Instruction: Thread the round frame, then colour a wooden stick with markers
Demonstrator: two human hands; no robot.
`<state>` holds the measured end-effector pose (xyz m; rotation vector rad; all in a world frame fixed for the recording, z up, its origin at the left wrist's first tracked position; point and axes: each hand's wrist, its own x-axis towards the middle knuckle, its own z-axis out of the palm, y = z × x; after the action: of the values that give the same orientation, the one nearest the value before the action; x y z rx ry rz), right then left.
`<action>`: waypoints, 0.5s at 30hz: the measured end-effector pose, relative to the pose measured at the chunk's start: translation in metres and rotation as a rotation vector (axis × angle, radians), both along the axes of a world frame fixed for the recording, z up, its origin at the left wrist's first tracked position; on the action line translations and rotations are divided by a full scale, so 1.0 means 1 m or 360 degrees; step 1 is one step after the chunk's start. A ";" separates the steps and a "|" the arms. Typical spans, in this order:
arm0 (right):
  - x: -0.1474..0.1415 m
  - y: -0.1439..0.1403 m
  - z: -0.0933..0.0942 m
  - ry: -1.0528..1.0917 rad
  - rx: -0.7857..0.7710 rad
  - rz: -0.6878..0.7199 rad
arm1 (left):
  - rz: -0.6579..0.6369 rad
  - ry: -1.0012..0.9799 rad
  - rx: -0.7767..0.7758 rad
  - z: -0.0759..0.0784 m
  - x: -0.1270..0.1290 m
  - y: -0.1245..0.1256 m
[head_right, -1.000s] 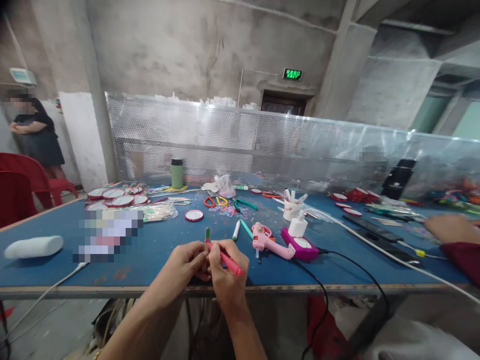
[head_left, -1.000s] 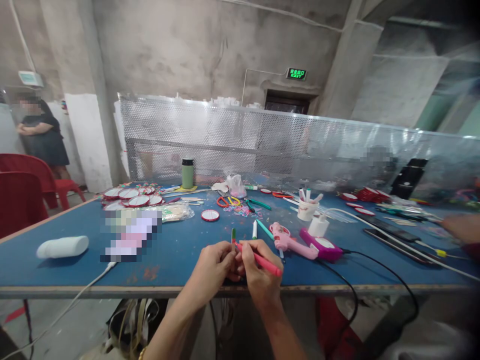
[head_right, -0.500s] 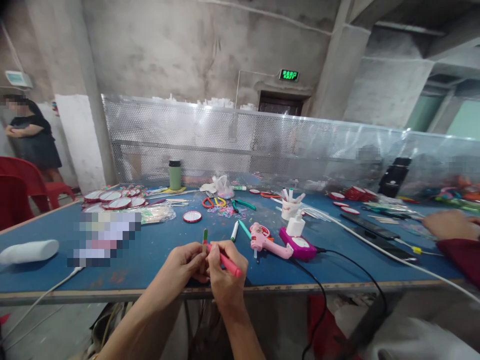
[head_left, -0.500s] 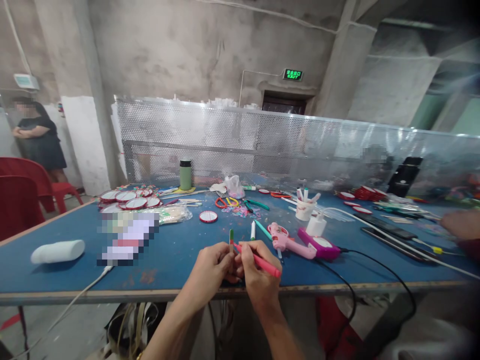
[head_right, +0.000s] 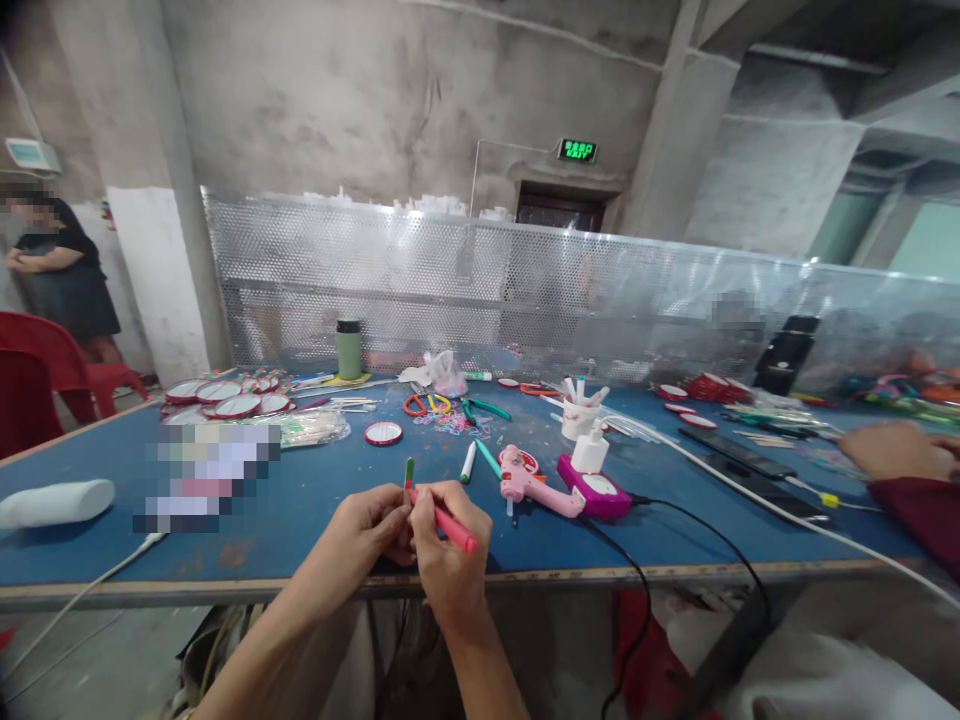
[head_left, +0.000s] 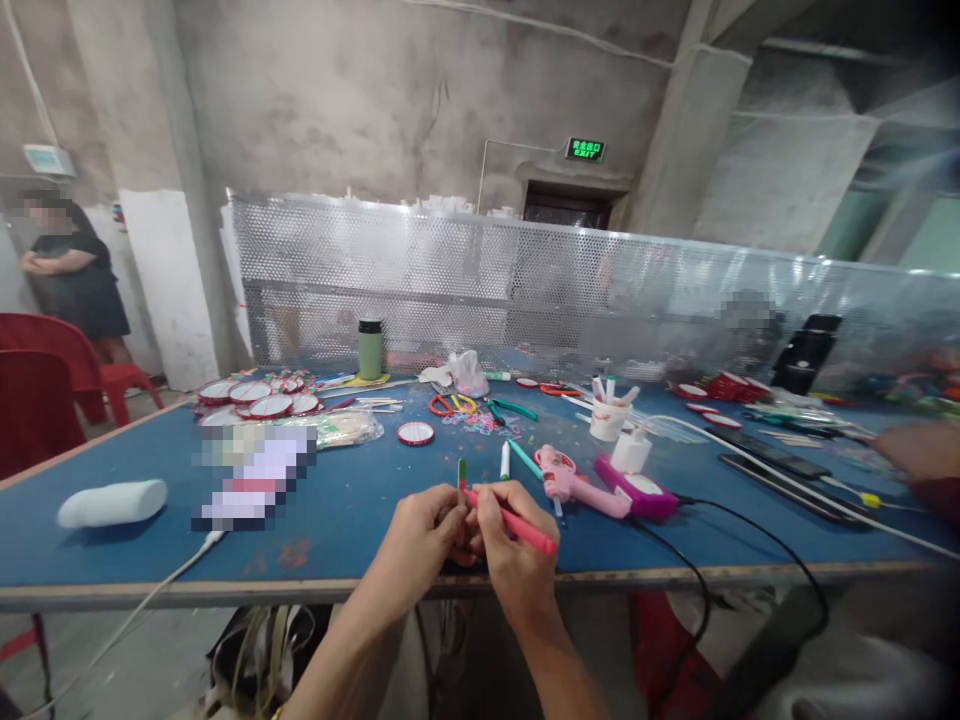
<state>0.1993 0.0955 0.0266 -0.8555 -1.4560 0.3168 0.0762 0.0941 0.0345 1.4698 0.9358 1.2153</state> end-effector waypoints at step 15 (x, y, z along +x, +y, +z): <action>0.000 -0.001 -0.002 0.0087 0.0020 -0.0053 | -0.0021 -0.0014 0.0003 -0.002 0.000 0.001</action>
<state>0.1998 0.0942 0.0246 -0.8543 -1.3905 0.3034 0.0760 0.0954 0.0328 1.4688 0.9181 1.2128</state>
